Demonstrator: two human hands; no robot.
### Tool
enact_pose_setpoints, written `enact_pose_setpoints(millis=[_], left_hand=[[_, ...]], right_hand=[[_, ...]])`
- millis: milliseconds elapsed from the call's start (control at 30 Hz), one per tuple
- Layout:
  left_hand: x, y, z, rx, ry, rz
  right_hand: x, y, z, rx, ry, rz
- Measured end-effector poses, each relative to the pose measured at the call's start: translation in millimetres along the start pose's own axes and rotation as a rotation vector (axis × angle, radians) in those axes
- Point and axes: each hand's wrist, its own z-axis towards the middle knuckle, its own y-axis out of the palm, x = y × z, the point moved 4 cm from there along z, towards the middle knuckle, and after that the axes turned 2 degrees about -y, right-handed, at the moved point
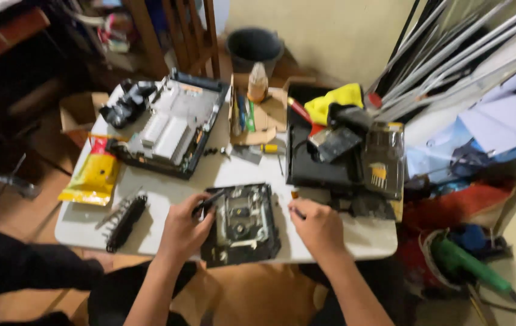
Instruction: Disassembling a game console's optical drive assembly to access and clean the laser lens.
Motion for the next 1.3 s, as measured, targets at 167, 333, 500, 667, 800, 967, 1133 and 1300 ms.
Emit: enact_pose_setpoints(millis=[167, 333, 500, 667, 800, 967, 1133, 1300], left_hand=[[-8, -3, 1, 0.049, -0.036, -0.118], [-13, -4, 1, 0.055, -0.005, -0.171], [-17, 0, -4, 0.029, 0.012, -0.187], [-6, -5, -5, 0.039, -0.006, -0.162], [-2, -7, -6, 0.031, -0.047, -0.162], [-10, -3, -6, 0.039, -0.05, -0.133], [-11, -2, -6, 0.041, -0.049, -0.085], [-11, -1, -8, 0.05, -0.035, -0.063]], right_hand=[[-34, -7, 7, 0.087, -0.023, 0.044], [-83, 15, -2, 0.118, -0.22, 0.295], [-101, 49, -26, 0.0, -0.319, 0.076], [-97, 54, -27, -0.016, -0.302, 0.05], [-96, 53, -26, -0.025, -0.291, 0.069], [-94, 54, -27, -0.042, -0.293, 0.078], [-96, 52, -26, -0.013, -0.309, 0.068], [-97, 51, -28, 0.025, -0.343, 0.047]])
